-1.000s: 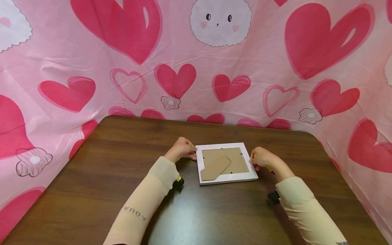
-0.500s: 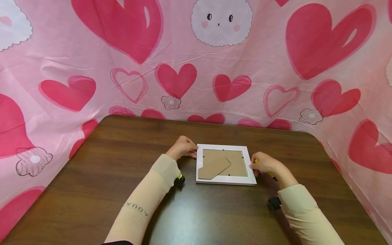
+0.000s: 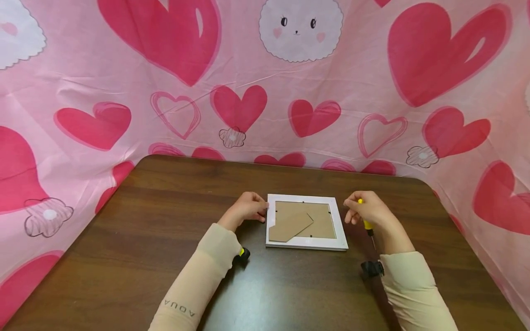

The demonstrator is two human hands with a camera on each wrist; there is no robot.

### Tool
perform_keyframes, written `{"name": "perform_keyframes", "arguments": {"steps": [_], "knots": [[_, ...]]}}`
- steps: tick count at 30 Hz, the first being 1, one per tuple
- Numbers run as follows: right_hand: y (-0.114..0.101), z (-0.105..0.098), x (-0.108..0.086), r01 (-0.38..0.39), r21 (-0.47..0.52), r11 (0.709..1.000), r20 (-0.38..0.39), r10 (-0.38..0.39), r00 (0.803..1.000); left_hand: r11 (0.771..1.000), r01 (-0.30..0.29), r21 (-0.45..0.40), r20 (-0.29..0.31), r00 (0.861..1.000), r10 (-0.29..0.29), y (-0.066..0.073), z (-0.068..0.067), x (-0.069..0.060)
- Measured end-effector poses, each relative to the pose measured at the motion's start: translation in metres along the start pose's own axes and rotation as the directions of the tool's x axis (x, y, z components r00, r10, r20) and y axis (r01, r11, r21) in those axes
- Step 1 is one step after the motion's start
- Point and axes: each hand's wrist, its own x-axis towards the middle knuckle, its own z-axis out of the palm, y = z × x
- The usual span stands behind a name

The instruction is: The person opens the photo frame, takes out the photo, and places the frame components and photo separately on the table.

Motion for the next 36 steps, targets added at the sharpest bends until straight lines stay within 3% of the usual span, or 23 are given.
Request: {"name": "perform_keyframes", "arguments": {"steps": [4,7,10,12,13,16,19,21,27,30,33,36], "knots": [[-0.014,-0.006,0.004,0.077,0.136,0.988,-0.077,-0.066,0.995,1.0,0.01,-0.013,-0.001,1.0,-0.01,-0.006,0.001,-0.01],[-0.028,-0.003,0.011,0.165,0.219,0.962,-0.139,-0.136,0.981,0.999,0.001,-0.038,0.001,1.0,-0.001,-0.01,0.001,-0.015],[-0.042,0.008,0.02,0.26,0.373,0.891,-0.216,-0.189,0.958,0.998,-0.006,-0.056,0.012,1.0,0.007,-0.014,0.002,-0.016],[-0.05,0.019,0.025,0.341,0.503,0.794,-0.281,-0.222,0.933,0.999,-0.013,-0.049,0.022,1.0,0.014,-0.016,0.003,-0.016],[-0.053,0.025,0.028,0.386,0.57,0.726,-0.313,-0.242,0.918,0.999,-0.016,-0.041,0.024,1.0,0.017,-0.017,0.003,-0.016],[-0.057,0.044,0.034,0.494,0.726,0.479,-0.371,-0.333,0.867,1.0,-0.022,-0.02,0.024,0.999,0.023,-0.017,0.004,-0.016],[-0.057,0.061,0.039,0.479,0.84,0.253,-0.353,-0.416,0.838,1.0,-0.028,-0.012,0.027,0.999,0.028,-0.016,0.004,-0.017],[-0.055,0.069,0.041,0.417,0.898,0.145,-0.319,-0.44,0.84,1.0,-0.027,-0.016,0.037,0.999,0.028,-0.015,0.004,-0.018],[-0.049,0.085,0.045,0.25,0.963,-0.104,-0.27,-0.336,0.902,0.999,-0.034,-0.028,0.063,0.997,0.036,-0.013,0.004,-0.017],[-0.045,0.089,0.047,0.202,0.957,-0.208,-0.26,-0.312,0.914,0.998,-0.04,-0.043,0.068,0.997,0.043,-0.013,0.006,-0.017],[-0.044,0.092,0.049,0.166,0.951,-0.262,-0.249,-0.326,0.912,0.998,-0.045,-0.052,0.065,0.997,0.049,-0.013,0.007,-0.018],[-0.043,0.094,0.05,0.146,0.955,-0.26,-0.232,-0.342,0.91,0.998,-0.052,-0.042,0.06,0.997,0.054,-0.013,0.008,-0.018]]}}
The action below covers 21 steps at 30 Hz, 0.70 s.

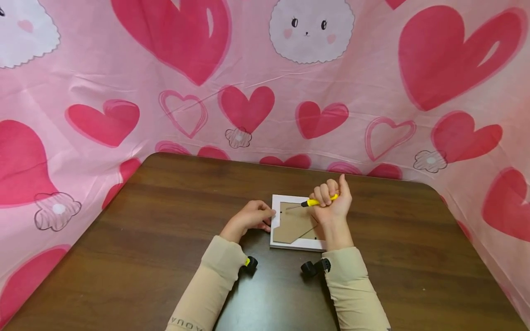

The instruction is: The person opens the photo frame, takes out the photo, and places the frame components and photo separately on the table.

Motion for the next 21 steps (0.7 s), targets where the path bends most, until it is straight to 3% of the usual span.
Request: {"name": "perform_keyframes", "arguments": {"steps": [10,12,15,18,21], "knots": [[0.005,-0.01,0.0,-0.036,-0.018,0.999,0.099,0.038,0.994,1.0,0.002,-0.005,0.022,1.0,-0.002,-0.003,0.002,0.001],[0.005,-0.011,0.0,-0.04,-0.007,0.999,0.063,0.04,0.997,1.0,0.001,-0.005,0.016,1.0,-0.001,-0.004,0.003,0.002],[0.006,-0.012,0.001,-0.048,0.01,0.999,-0.053,0.048,0.997,1.0,0.0,0.004,0.007,1.0,0.0,-0.004,0.003,0.003],[0.006,-0.014,0.001,-0.053,0.045,0.998,-0.165,0.06,0.984,0.999,-0.009,0.043,-0.002,1.0,0.009,-0.004,0.004,0.004],[0.006,-0.016,0.001,-0.05,0.077,0.996,-0.229,0.067,0.971,0.995,-0.026,0.101,-0.017,0.999,0.028,-0.004,0.006,0.004]]}}
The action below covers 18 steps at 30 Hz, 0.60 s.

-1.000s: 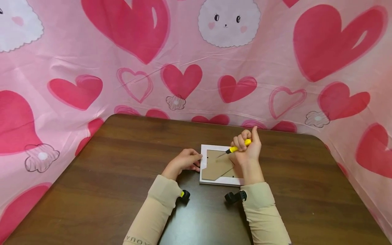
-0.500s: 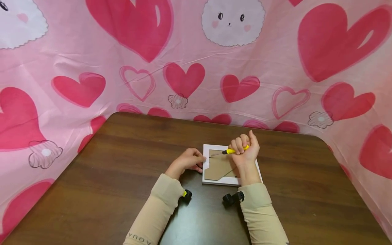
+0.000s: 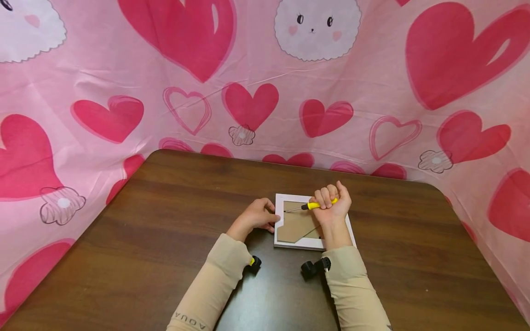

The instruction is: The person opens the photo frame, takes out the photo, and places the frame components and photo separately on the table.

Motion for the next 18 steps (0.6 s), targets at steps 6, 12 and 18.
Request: {"name": "perform_keyframes", "arguments": {"steps": [6,12,18], "knots": [[-0.001,-0.005,0.001,0.017,0.037,0.999,-0.052,-0.015,0.999,0.992,-0.057,0.109,-0.023,0.998,0.06,0.002,0.004,-0.002],[0.002,-0.009,0.003,0.062,0.113,0.992,-0.108,-0.05,0.993,0.987,-0.071,0.144,-0.027,0.997,0.076,0.005,0.005,-0.003],[0.005,-0.013,0.004,0.092,0.172,0.981,-0.194,-0.058,0.979,0.989,-0.071,0.127,0.005,0.997,0.071,0.004,0.004,-0.002]]}}
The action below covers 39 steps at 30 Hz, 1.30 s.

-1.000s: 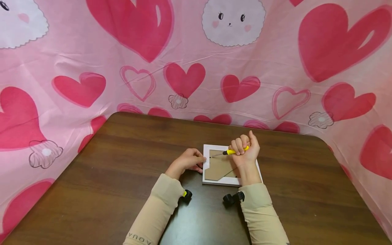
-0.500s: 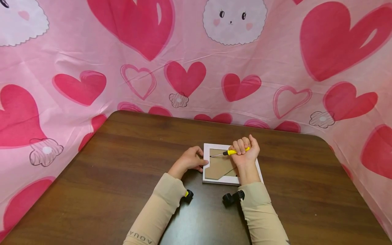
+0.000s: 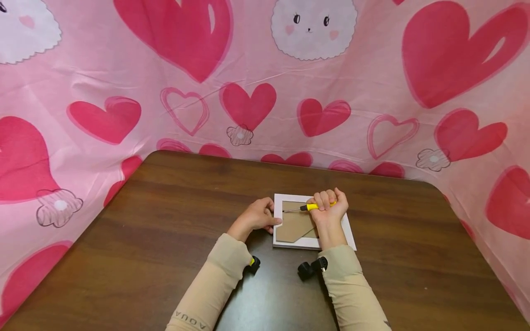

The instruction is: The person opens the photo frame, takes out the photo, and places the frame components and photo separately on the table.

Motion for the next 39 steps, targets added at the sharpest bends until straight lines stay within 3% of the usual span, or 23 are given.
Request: {"name": "perform_keyframes", "arguments": {"steps": [8,14,18,21,24,29,31,36,39], "knots": [[-0.002,0.0,-0.004,0.064,0.051,0.997,-0.026,-0.063,0.998,0.999,-0.028,-0.038,0.042,0.999,0.03,-0.002,0.007,0.003],[0.003,-0.003,-0.005,0.085,0.081,0.993,-0.06,-0.08,0.995,0.999,-0.027,-0.021,0.022,0.999,0.028,-0.003,0.007,0.002],[0.009,-0.002,-0.006,0.103,0.032,0.994,-0.023,-0.103,0.994,1.0,-0.019,-0.006,0.012,1.0,0.019,-0.004,0.005,0.0],[0.014,0.005,-0.009,0.131,-0.083,0.988,0.025,-0.129,0.991,1.0,-0.014,0.006,0.009,1.0,0.014,-0.003,0.003,-0.001],[0.022,0.015,-0.013,0.179,-0.245,0.953,0.098,-0.159,0.982,1.0,-0.014,0.017,0.007,1.0,0.014,-0.002,0.002,-0.002],[0.035,0.032,-0.014,0.278,-0.486,0.829,0.239,-0.179,0.954,1.0,-0.015,0.007,0.003,1.0,0.015,-0.002,0.0,-0.001],[0.039,0.036,-0.013,0.312,-0.522,0.794,0.278,-0.187,0.942,1.0,-0.016,0.001,0.003,1.0,0.016,-0.002,0.0,-0.001],[0.047,0.045,-0.01,0.364,-0.541,0.758,0.337,-0.201,0.92,1.0,-0.018,-0.001,-0.004,1.0,0.018,-0.002,0.0,0.0],[0.053,0.05,-0.009,0.384,-0.578,0.72,0.359,-0.198,0.912,1.0,-0.019,0.0,-0.009,1.0,0.019,-0.001,0.001,0.0]]}}
